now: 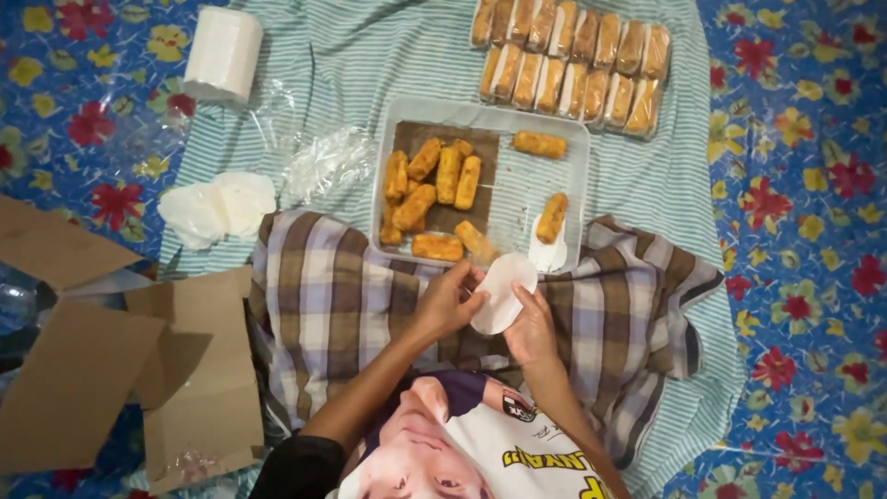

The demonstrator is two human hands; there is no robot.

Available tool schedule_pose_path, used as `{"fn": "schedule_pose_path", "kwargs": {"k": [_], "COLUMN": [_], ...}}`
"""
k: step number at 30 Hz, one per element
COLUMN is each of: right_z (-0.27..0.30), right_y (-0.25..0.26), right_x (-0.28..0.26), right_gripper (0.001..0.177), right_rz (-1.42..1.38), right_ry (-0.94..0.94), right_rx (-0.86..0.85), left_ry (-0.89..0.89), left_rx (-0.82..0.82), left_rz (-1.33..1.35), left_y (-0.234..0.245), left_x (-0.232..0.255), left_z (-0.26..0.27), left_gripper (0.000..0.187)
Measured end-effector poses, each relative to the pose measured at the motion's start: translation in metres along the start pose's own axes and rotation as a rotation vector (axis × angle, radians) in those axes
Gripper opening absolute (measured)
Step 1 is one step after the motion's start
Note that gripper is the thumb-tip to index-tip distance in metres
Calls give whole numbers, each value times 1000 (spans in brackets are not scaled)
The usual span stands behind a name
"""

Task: A person is individually wrapping fried snacks into small plastic bags while sitting on the floor.

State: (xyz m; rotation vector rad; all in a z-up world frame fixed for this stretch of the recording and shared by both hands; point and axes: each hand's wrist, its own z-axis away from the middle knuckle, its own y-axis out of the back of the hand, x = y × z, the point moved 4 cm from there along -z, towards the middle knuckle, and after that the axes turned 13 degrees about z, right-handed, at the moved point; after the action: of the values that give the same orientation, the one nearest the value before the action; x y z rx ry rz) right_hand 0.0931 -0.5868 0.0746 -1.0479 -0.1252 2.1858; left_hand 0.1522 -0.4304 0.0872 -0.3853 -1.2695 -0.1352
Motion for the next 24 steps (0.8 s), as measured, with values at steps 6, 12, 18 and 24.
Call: {"fn": "schedule_pose_path", "kwargs": {"k": [6,12,18,24], "right_z": [-10,-1,-11,-14], "right_y": [13,-4,13,43], "right_x": [-6,-30,-47,-81], "right_gripper": [27,28,32,41], "right_rz": [-38,-131,-210,-222], "right_ry": [-24,-87,-149,-132], "right_rx": [32,-7,9,80], "left_ry": [-22,7,-30,-21], "left_rx": [-4,2,-97,-107], "left_rz": [-244,-255,-350,-417], "left_y": [-15,-24,-42,-42], "left_x": [36,26,43,50], "left_z": [-3,-19,-40,-74], "left_gripper": [24,29,31,23]}}
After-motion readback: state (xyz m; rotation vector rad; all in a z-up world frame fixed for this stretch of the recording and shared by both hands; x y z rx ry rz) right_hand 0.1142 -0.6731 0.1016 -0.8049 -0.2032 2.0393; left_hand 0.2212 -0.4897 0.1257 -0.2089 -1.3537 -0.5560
